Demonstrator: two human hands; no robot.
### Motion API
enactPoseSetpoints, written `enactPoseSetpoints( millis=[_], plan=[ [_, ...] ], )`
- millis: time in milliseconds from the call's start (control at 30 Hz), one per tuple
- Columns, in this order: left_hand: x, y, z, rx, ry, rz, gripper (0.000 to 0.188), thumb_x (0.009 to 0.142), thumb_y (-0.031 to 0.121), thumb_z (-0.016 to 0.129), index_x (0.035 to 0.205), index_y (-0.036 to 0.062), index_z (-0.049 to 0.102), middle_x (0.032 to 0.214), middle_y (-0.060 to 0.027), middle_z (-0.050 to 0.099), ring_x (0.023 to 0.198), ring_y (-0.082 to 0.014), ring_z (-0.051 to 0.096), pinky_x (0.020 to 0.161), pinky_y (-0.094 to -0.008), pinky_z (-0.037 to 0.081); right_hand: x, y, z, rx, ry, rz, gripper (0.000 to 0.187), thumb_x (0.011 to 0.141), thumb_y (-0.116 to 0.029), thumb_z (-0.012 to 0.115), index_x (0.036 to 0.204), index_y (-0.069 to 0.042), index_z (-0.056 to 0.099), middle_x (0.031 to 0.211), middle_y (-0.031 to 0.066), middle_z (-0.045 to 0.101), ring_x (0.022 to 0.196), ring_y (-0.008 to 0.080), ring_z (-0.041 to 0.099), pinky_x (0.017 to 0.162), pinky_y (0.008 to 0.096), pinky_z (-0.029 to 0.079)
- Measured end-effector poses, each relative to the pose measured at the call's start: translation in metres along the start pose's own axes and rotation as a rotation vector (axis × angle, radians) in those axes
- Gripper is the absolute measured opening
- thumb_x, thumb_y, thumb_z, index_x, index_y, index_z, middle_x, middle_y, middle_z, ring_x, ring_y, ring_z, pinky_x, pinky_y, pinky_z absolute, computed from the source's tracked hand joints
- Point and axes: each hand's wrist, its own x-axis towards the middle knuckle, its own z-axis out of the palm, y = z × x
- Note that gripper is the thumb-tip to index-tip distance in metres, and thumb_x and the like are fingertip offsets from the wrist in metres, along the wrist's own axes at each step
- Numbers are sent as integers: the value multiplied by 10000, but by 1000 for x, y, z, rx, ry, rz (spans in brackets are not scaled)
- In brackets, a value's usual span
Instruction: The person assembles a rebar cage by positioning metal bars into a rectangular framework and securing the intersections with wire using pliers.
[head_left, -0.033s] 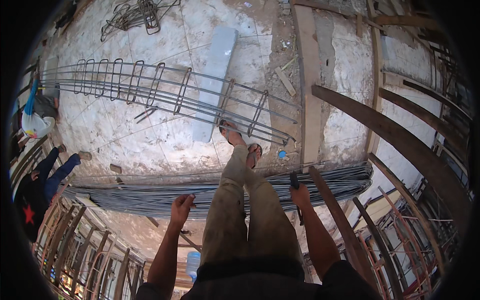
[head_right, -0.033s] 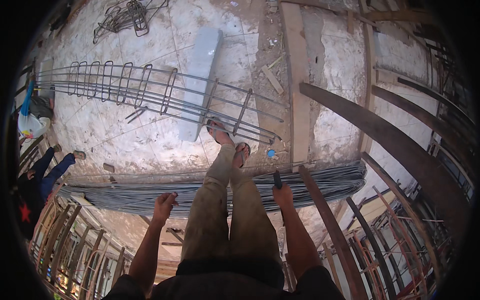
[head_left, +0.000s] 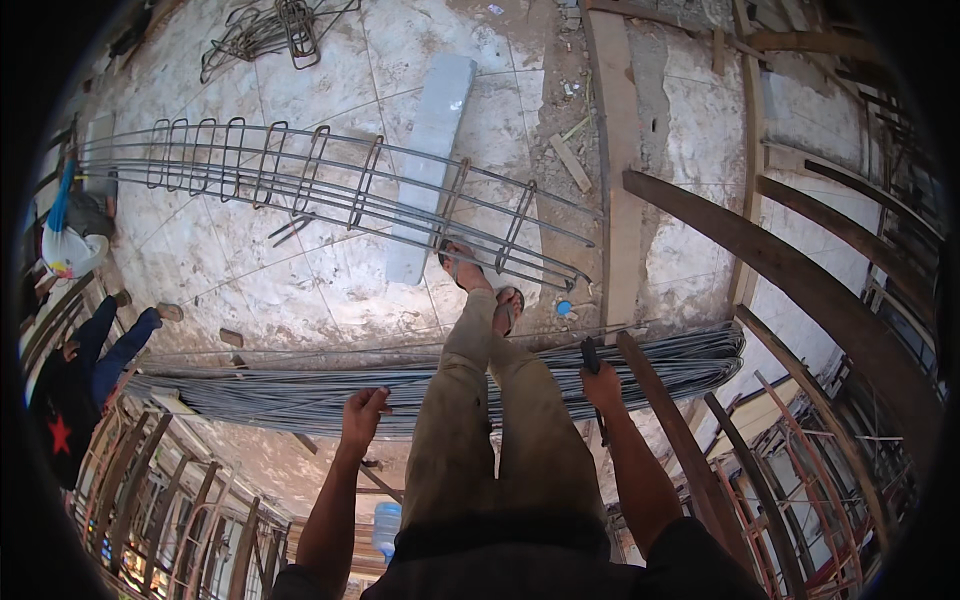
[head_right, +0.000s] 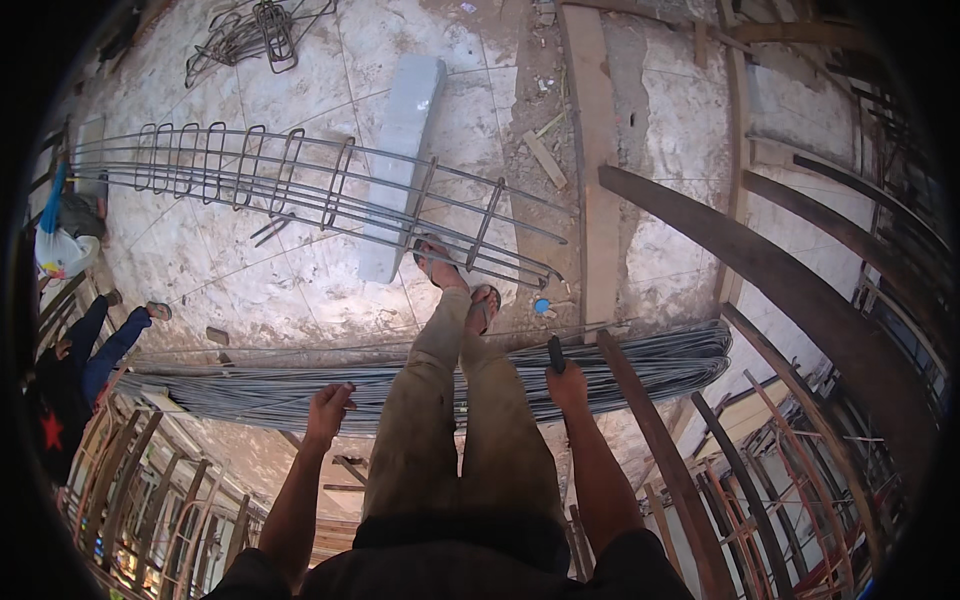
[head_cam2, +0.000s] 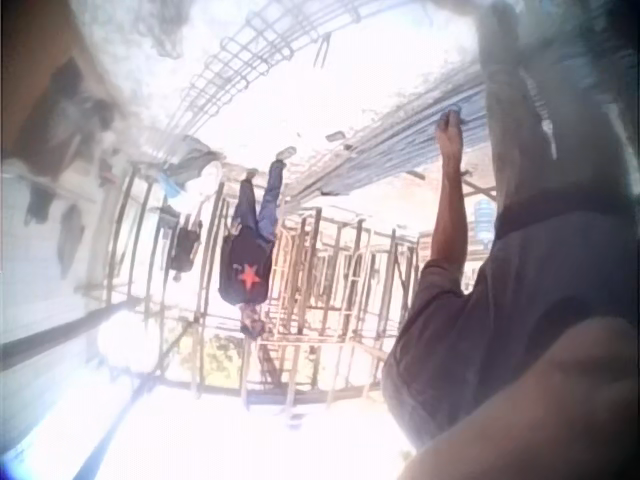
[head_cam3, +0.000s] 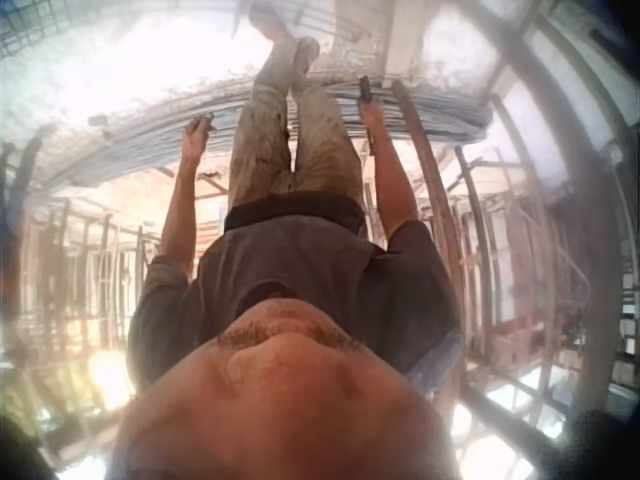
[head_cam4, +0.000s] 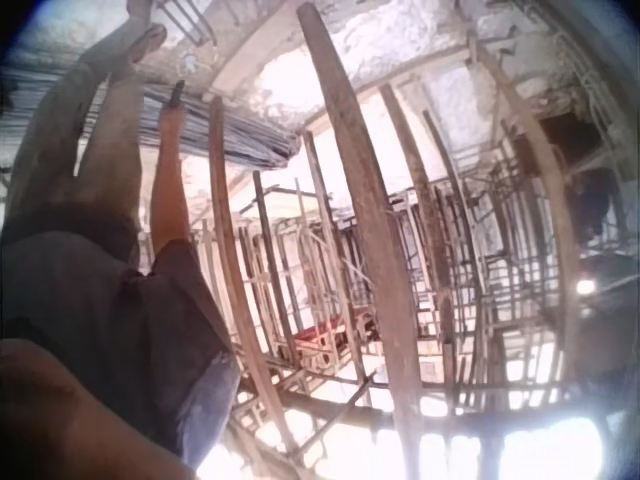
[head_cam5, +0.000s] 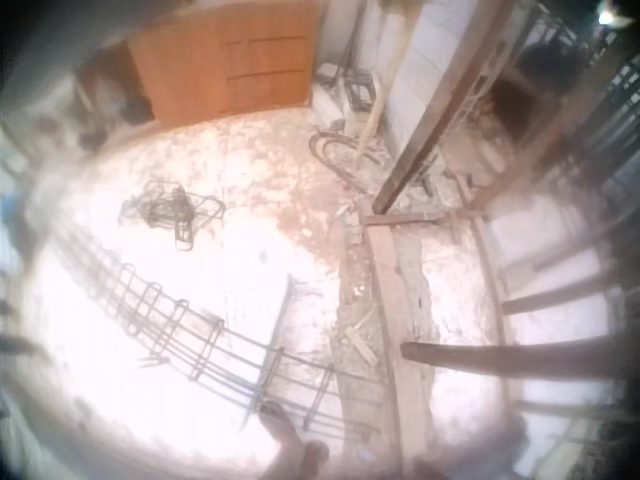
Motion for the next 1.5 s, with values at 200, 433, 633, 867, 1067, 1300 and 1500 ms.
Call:
enactPoseSetpoints(
  millis=[200, 433, 633, 867, 1067, 1300, 1500],
  plan=[
    [11, 14, -9, -155, 32, -112, 305, 989, 360, 702, 953, 60, 737, 722, -23, 692, 573, -39, 468, 533, -232, 362, -20, -73, -40, -87, 225, -110, 450, 878, -320, 708, 1157, 33, 696, 1046, 301, 726, 1032, 485, 698, 906, 539, 532],
    [12, 15, -11, -234, 9, -98, 311, 996, 365, 698, 944, 61, 738, 729, -23, 695, 576, -43, 470, 539, -230, 368, -8, -65, -60, -140, 261, -142, 374, 894, -336, 701, 1083, -14, 693, 826, 197, 722, 774, 356, 740, 737, 481, 553],
    [2, 1, -6, -271, 36, -119, 308, 996, 372, 698, 995, 68, 745, 754, -34, 701, 581, -42, 475, 551, -227, 379, -39, -102, -87, -182, 274, -168, 378, 874, -312, 707, 1050, 19, 667, 945, 268, 719, 948, 461, 708, 841, 511, 528],
    [-8, -6, 9, -333, 34, -221, 312, 990, 373, 704, 1030, 67, 748, 772, -35, 707, 554, -42, 466, 495, -226, 351, -58, -115, -116, -231, 300, -161, 370, 878, -305, 699, 1056, 17, 668, 948, 269, 717, 949, 464, 706, 842, 511, 527],
    [10, 17, 30, -465, 35, -163, 301, 999, 355, 695, 1042, 62, 745, 779, -36, 714, 539, -49, 472, 480, -226, 342, -33, -145, -177, -224, 354, -171, 363, 881, -299, 693, 1062, 15, 669, 950, 271, 716, 949, 467, 704, 842, 511, 526],
    [13, 79, 69, -682, 224, -268, 302, 1017, 372, 689, 1087, 83, 742, 748, -17, 681, 475, -20, 391, 438, -226, 268, 53, -245, -271, -335, 345, -254, 350, 889, -289, 677, 1073, 9, 673, 948, 268, 718, 943, 463, 706, 843, 512, 524],
    [7, 161, 133, -649, 291, -398, 326, 1019, 388, 680, 1116, 84, 747, 765, -6, 672, 515, -21, 428, 432, -224, 292, 166, -315, -356, -271, 211, -290, 291, 932, -269, 655, 1039, 1, 670, 840, 169, 706, 729, 314, 702, 695, 457, 530]
  ],
)
